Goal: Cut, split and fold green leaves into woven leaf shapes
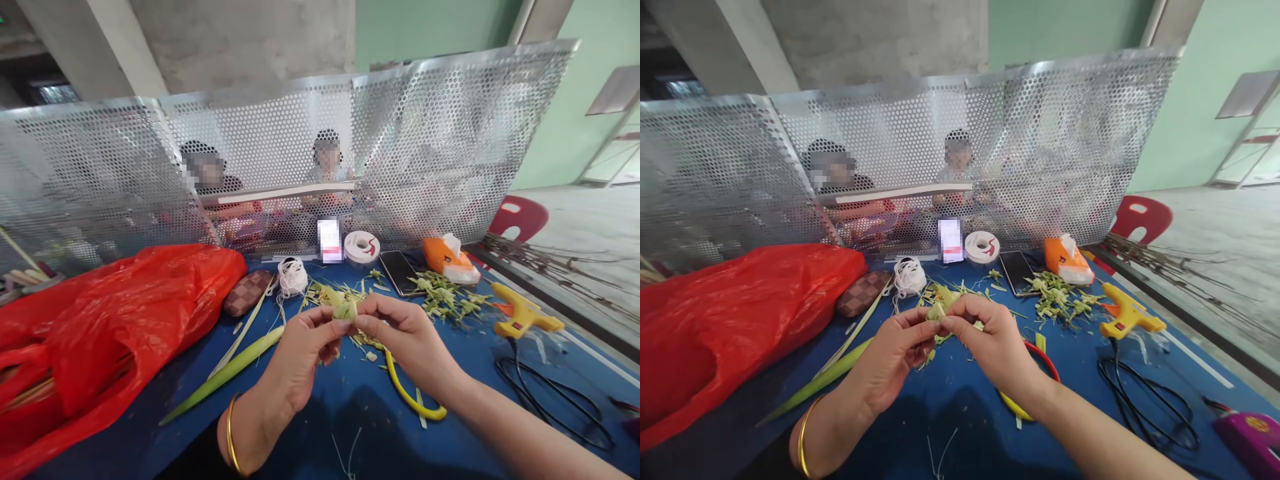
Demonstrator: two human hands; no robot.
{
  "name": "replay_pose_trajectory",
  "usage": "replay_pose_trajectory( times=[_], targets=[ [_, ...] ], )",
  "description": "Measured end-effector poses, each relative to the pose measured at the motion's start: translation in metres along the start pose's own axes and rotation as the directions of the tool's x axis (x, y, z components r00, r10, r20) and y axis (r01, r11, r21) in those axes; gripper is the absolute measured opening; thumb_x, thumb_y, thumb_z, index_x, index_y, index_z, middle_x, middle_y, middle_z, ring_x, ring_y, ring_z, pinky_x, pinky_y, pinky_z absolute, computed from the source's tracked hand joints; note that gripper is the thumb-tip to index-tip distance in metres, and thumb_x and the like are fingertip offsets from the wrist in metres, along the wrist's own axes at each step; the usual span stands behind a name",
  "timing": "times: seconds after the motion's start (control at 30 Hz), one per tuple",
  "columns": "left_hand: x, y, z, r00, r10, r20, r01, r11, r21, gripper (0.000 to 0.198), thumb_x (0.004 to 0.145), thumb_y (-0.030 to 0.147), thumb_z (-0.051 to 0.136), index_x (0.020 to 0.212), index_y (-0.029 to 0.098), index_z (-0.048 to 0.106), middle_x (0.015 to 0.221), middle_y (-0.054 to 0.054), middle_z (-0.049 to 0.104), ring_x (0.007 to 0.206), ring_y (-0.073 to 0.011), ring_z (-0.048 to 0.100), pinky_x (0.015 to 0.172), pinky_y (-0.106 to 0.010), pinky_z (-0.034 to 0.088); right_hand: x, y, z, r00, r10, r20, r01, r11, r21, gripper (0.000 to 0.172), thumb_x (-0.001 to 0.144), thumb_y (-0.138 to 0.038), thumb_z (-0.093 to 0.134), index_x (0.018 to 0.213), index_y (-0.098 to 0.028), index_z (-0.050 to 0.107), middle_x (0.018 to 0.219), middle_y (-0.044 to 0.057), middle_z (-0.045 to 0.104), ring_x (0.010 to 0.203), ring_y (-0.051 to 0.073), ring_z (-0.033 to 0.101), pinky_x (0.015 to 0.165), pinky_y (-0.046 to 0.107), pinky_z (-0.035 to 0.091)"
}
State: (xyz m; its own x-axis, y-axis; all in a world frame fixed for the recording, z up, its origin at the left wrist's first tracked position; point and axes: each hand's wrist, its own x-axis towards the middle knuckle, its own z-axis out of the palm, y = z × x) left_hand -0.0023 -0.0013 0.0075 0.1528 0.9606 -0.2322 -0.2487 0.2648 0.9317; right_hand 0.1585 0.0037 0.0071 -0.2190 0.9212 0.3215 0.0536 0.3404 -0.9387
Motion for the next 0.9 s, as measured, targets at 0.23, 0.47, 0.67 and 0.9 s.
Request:
replay_pose_trajectory(
  times=[0.23, 0.47, 0.67, 0.9],
  targets=[
    [-0.0015, 0.0002, 0.0012, 1.000, 0.010, -0.016, -0.009, 0.998, 0.067, 0.020, 0.063, 0.030, 0.079, 0.074, 0.015, 0.071, 0.066, -0.001, 0.065, 0.047, -0.0049, 0.038, 0.047, -0.022, 0.023, -0.0008, 0.0009, 0.0048, 0.982, 0.189, -0.009, -0.180, 0.945, 0.272, 0.025, 0.076, -0.038, 0.069, 0.062, -0.019, 0.060, 0.060, -0.003, 0.053, 0.059, 0.012, 0.045, 0.059, 0.026, 0.037],
    [-0.0012, -0.0002, 0.0006, 1.000, 0.008, -0.027, -0.007, 1.000, 0.030, 0.016, 0.064, 0.027, 0.078, 0.072, 0.016, 0.070, 0.065, -0.001, 0.065, 0.046, -0.0048, 0.039, 0.047, -0.022, 0.023, -0.0007, 0.0000, 0.0042, 0.969, 0.248, -0.008, -0.239, 0.938, 0.251, 0.032, 0.073, -0.041, 0.068, 0.054, -0.019, 0.054, 0.056, -0.003, 0.044, 0.058, 0.013, 0.037, 0.058, 0.027, 0.030],
    [0.0001, -0.0014, 0.0020, 1.000, 0.018, -0.021, -0.017, 0.999, 0.035, 0.016, 0.064, 0.026, 0.078, 0.074, 0.015, 0.071, 0.067, -0.002, 0.065, 0.046, -0.0046, 0.038, 0.046, -0.021, 0.024, 0.0012, -0.0029, 0.0010, 0.961, 0.277, 0.016, -0.276, 0.947, 0.167, 0.024, 0.071, -0.034, 0.064, 0.054, -0.019, 0.055, 0.056, -0.003, 0.045, 0.058, 0.013, 0.036, 0.057, 0.027, 0.029],
    [-0.0018, -0.0040, 0.0045, 0.999, 0.036, -0.038, -0.034, 0.998, 0.050, 0.017, 0.063, 0.025, 0.078, 0.076, 0.015, 0.072, 0.064, -0.001, 0.065, 0.045, -0.0050, 0.037, 0.045, -0.021, 0.024, 0.0026, -0.0064, 0.0003, 0.955, 0.295, 0.027, -0.296, 0.945, 0.142, 0.020, 0.066, -0.030, 0.061, 0.051, -0.019, 0.054, 0.053, -0.003, 0.044, 0.056, 0.012, 0.036, 0.055, 0.026, 0.029]
  ],
)
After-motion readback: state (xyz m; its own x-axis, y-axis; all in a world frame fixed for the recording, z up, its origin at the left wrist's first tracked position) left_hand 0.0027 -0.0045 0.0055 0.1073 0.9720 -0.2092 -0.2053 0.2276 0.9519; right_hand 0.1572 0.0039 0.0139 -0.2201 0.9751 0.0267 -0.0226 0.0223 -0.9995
